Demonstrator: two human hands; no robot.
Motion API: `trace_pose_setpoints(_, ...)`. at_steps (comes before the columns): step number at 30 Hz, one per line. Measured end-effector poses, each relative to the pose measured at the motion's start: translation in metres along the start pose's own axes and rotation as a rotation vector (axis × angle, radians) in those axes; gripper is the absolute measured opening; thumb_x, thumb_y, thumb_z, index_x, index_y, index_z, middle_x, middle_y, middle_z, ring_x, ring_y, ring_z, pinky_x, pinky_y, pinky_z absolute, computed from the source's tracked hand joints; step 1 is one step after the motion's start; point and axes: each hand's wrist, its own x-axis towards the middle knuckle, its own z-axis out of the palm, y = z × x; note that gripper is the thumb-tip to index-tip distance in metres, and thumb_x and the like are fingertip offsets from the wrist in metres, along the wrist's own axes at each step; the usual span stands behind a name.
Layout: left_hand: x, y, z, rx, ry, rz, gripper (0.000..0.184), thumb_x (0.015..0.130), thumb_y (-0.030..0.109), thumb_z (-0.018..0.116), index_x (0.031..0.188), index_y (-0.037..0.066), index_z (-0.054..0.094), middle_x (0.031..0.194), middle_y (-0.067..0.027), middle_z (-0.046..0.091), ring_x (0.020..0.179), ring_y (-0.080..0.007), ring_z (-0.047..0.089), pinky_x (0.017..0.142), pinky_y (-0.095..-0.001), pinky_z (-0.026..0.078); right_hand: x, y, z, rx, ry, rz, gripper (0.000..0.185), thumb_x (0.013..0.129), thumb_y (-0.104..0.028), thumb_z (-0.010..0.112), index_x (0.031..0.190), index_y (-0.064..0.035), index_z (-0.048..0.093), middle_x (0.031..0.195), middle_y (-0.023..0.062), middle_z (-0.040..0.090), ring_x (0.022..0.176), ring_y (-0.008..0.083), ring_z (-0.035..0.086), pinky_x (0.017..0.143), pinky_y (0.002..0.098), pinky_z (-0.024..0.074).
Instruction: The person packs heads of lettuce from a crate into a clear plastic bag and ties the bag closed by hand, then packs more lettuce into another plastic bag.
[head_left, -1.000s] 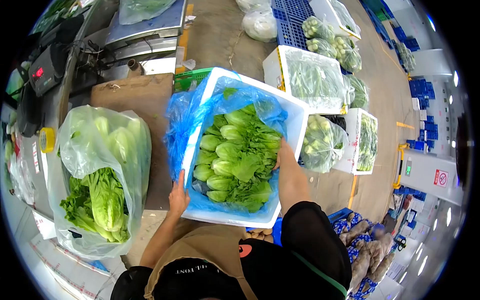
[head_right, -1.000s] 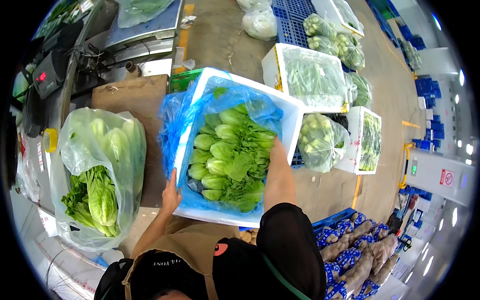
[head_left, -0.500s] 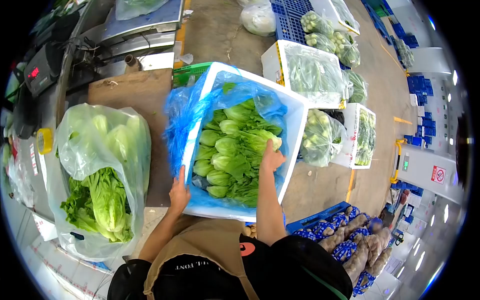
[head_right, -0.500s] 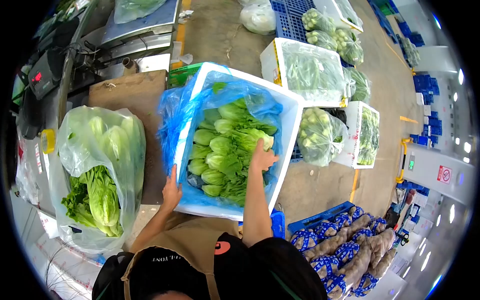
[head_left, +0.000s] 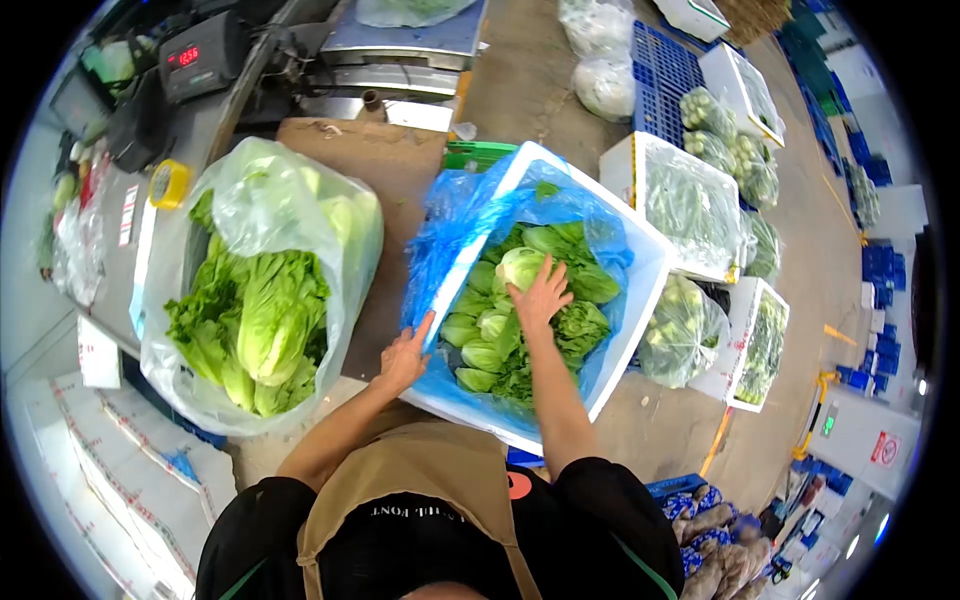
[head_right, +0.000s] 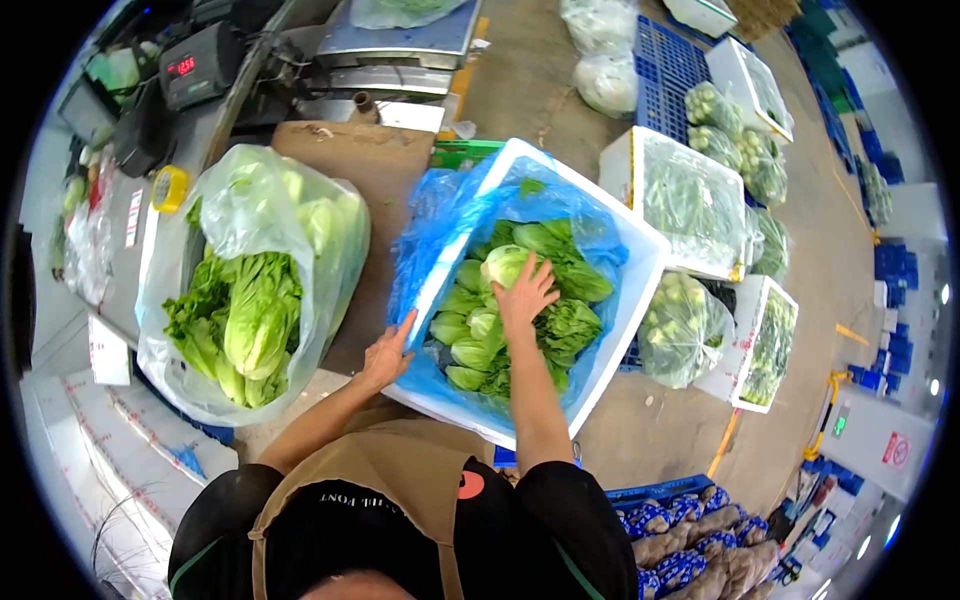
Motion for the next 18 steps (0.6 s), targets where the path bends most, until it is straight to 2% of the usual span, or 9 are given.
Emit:
trace_pose_setpoints(2, -0.003, -0.001, 0.002, 0.029, 0.011, 0.009, 0.087, 0.077, 0.017, 0.066, 0.144, 0.032, 0.012, 0.111, -0.0229, 0.05, 0.094, -0.0398, 0.056, 0.078, -0.0492, 0.047, 0.019, -0.005, -0.008, -0.24, -0.104, -0.254, 0.093, 0.061, -0.037, 0.079, 0.133, -0.0013, 0.031, 0.138, 0.0189, 0.031, 0.124, 0.0392, 0.033, 0.096, 0.0629, 0.0246)
trace_pose_setpoints(5, -0.006, 0.0, -0.001, -0.003, 0.037, 0.031, 0.086, 0.077, 0.016, 0.066, 0.144, 0.032, 0.014, 0.109, -0.0208, 0.051, 0.097, -0.0387, 0.055, 0.078, -0.0483, 0.046, 0.049, -0.008, -0.012, -0.206, -0.357, -0.52, 0.085, 0.062, -0.03, 0.077, 0.131, -0.0045, 0.034, 0.139, 0.0182, 0.031, 0.129, 0.0383, 0.028, 0.1, 0.0635, 0.021)
trace_pose_setpoints(8, -0.016, 0.001, -0.009, -0.047, 0.035, 0.032, 0.082, 0.076, 0.016, 0.067, 0.142, 0.03, 0.02, 0.11, -0.0197, 0.05, 0.098, -0.0391, 0.054, 0.082, -0.0497, 0.044, 0.068, -0.012, 0.016, -0.181, -0.471, -0.604, 0.075, 0.062, -0.027, 0.076, 0.124, -0.0051, 0.04, 0.138, 0.0167, 0.032, 0.127, 0.0368, 0.031, 0.102, 0.0601, 0.0224)
trace_pose_setpoints(9, -0.017, 0.001, -0.012, -0.04, 0.042, 0.035, 0.081, 0.076, 0.016, 0.067, 0.142, 0.03, 0.021, 0.11, -0.0198, 0.049, 0.098, -0.0394, 0.054, 0.082, -0.0507, 0.044, 0.07, -0.009, 0.019, -0.084, -0.453, -0.608, 0.069, 0.061, -0.025, 0.074, 0.119, -0.0041, 0.044, 0.131, 0.0176, 0.041, 0.121, 0.0348, 0.039, 0.103, 0.0529, 0.0257)
trace_pose_setpoints(11, -0.017, 0.006, -0.021, -0.048, 0.031, 0.028, 0.076, 0.075, 0.016, 0.068, 0.139, 0.026, 0.027, 0.113, -0.0198, 0.047, 0.103, -0.0401, 0.051, 0.086, -0.0532, 0.04, 0.073, -0.007, 0.01, 0.124, -0.504, -0.569, 0.067, 0.061, -0.024, 0.072, 0.118, -0.0027, 0.044, 0.124, 0.0182, 0.047, 0.116, 0.0347, 0.044, 0.102, 0.0494, 0.0266)
trace_pose_setpoints(13, -0.019, 0.016, -0.031, 0.099, 0.183, 0.083, 0.073, 0.075, 0.016, 0.068, 0.138, 0.023, 0.031, 0.115, -0.0193, 0.046, 0.106, -0.0393, 0.048, 0.088, -0.0525, 0.038, 0.07, -0.004, -0.007, 0.29, -0.484, -0.539, 0.064, 0.061, -0.023, 0.068, 0.117, -0.0017, 0.046, 0.114, 0.0194, 0.054, 0.108, 0.0345, 0.05, 0.098, 0.0437, 0.0311)
trace_pose_setpoints(16, -0.017, 0.038, -0.039, 0.115, 0.378, 0.229, 0.064, 0.076, 0.014, 0.066, 0.133, 0.017, 0.038, 0.12, -0.0188, 0.043, 0.111, -0.0376, 0.044, 0.091, -0.0517, 0.035, 0.049, 0.005, -0.047, 0.524, -0.449, -0.427, 0.066, 0.061, -0.026, 0.07, 0.117, -0.0005, 0.046, 0.116, 0.0192, 0.053, 0.106, 0.0331, 0.051, 0.093, 0.0432, 0.037)
trace_pose_setpoints(17, -0.009, 0.048, -0.048, 0.094, 0.449, 0.294, 0.061, 0.076, 0.014, 0.066, 0.131, 0.015, 0.04, 0.122, -0.0188, 0.043, 0.113, -0.0369, 0.042, 0.092, -0.0515, 0.033, 0.04, 0.009, -0.057, 0.671, -0.438, -0.322, 0.067, 0.063, -0.029, 0.071, 0.118, 0.0006, 0.046, 0.114, 0.0153, 0.053, 0.104, 0.0281, 0.052, 0.087, 0.0393, 0.0414)
trace_pose_setpoints(18, -0.002, 0.057, -0.057, 0.011, 0.485, 0.35, 0.057, 0.077, 0.012, 0.064, 0.129, 0.015, 0.043, 0.123, -0.0189, 0.042, 0.114, -0.0363, 0.042, 0.092, -0.0515, 0.033, 0.032, 0.014, -0.068, 0.832, -0.491, -0.248, 0.067, 0.063, -0.029, 0.072, 0.118, 0.0005, 0.046, 0.112, 0.0139, 0.054, 0.103, 0.0268, 0.052, 0.087, 0.0383, 0.0414)
